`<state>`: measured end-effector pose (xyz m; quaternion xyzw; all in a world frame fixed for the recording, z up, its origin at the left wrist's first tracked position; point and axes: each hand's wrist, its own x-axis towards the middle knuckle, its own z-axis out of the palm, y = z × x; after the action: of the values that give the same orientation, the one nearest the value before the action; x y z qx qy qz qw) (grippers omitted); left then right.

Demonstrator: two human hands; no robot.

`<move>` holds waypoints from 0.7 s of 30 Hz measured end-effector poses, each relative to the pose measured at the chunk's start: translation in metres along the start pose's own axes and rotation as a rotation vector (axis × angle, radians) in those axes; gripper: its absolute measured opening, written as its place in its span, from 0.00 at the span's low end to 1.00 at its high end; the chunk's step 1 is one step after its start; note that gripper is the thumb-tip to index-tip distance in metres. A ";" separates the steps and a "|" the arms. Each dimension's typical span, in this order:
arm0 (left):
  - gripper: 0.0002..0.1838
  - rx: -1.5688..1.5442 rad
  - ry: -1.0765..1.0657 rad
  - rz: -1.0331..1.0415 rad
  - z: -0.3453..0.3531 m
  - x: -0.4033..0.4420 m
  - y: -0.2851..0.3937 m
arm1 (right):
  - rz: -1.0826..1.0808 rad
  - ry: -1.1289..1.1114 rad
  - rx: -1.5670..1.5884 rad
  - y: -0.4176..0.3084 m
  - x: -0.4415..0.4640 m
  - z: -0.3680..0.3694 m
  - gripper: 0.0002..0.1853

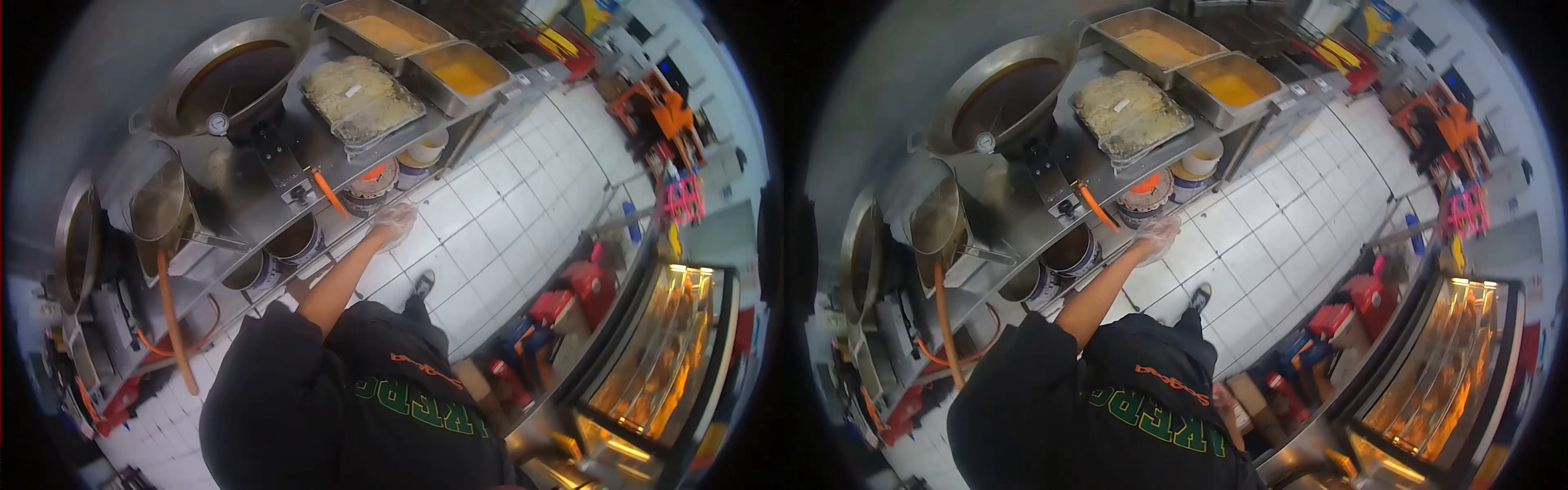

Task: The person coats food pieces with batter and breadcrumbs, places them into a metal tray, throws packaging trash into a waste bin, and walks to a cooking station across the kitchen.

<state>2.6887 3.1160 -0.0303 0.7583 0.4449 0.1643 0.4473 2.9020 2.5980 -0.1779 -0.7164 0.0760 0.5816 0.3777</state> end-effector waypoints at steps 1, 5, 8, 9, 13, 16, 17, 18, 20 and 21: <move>0.24 -0.053 -0.055 -0.071 -0.004 0.014 0.009 | 0.006 -0.011 -0.043 -0.015 0.014 -0.005 0.21; 0.23 0.196 0.104 -0.062 0.009 0.031 -0.009 | 0.011 -0.073 -0.166 -0.070 0.073 -0.026 0.23; 0.22 0.015 0.034 -0.413 0.001 0.025 0.000 | -0.023 -0.143 -0.213 -0.114 0.127 -0.037 0.24; 0.24 -0.013 0.180 -0.370 0.007 0.022 -0.017 | -0.042 -0.175 -0.203 -0.131 0.148 -0.038 0.24; 0.25 -0.065 0.441 -0.550 -0.002 0.041 -0.034 | 0.193 -0.127 -0.301 -0.302 0.191 -0.021 0.25; 0.20 0.133 0.668 -0.540 -0.018 0.043 -0.024 | 0.135 -0.103 -0.552 -0.417 0.241 -0.010 0.21; 0.19 0.252 0.792 -0.407 -0.018 0.049 -0.028 | 0.060 -0.089 -0.606 -0.457 0.239 0.006 0.22; 0.19 0.247 0.803 -0.418 -0.024 0.059 -0.018 | 0.021 -0.079 -0.592 -0.496 0.241 0.026 0.22; 0.20 -0.201 0.840 -0.632 -0.051 0.078 0.014 | -0.087 -0.089 -0.570 -0.555 0.247 0.070 0.20; 0.20 -0.199 0.842 -0.640 -0.061 0.087 0.019 | -0.157 -0.145 -0.598 -0.576 0.258 0.087 0.23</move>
<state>2.7073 3.2156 0.0060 0.4073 0.7769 0.3511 0.3276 3.2303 3.1431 -0.1501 -0.7559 -0.1810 0.5970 0.1987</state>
